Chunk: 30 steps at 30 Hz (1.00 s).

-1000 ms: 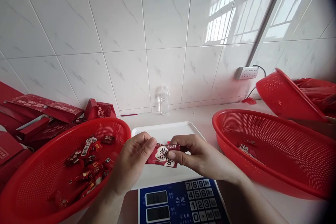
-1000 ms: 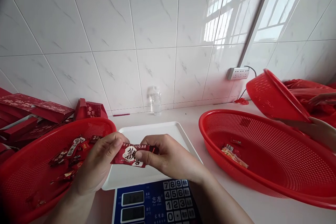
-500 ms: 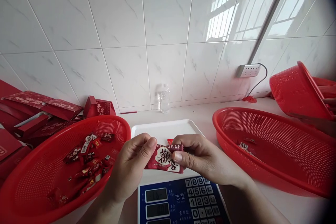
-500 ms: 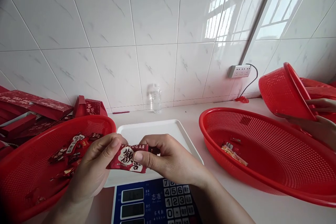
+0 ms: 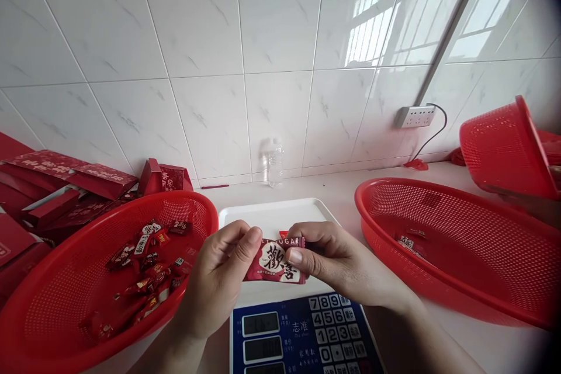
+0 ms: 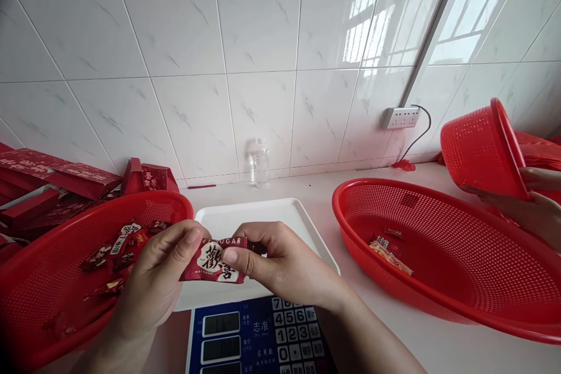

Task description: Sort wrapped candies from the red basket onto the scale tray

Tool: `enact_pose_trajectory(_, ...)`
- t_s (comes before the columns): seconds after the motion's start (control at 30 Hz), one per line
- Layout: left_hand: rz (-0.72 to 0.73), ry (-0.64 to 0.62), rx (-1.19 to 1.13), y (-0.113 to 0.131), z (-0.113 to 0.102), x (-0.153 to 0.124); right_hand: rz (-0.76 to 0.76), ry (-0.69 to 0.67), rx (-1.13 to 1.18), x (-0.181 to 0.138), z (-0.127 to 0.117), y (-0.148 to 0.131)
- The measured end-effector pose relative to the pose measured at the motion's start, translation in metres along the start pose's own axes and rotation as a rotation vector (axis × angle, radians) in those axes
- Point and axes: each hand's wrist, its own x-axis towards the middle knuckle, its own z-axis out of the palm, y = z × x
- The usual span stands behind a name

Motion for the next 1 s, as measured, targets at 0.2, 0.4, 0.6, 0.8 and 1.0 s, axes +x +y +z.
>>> enact_pose_trajectory(0.2, 0.001, -0.06, -0.019, 0.0, 0.0, 0.002, -0.051, 0.124, -0.07, 0.002, 0.0, 0.003)
enact_pose_trajectory(0.4, 0.084, -0.056, 0.174, 0.008, 0.001, 0.003, -0.059, 0.192, -0.057, 0.004, -0.001, 0.005)
enact_pose_trajectory(0.6, 0.105, -0.071, 0.137, 0.004, 0.003, 0.003, -0.076, 0.183, -0.052, 0.005, 0.001, 0.002)
enact_pose_trajectory(0.8, 0.079, -0.099, 0.138, 0.004, 0.005, 0.004, -0.088, 0.205, -0.033, 0.005, 0.001, 0.003)
enact_pose_trajectory(1.0, 0.04, -0.102, 0.078, 0.011, 0.005, 0.0, -0.02, 0.213, -0.043, 0.001, 0.002, 0.005)
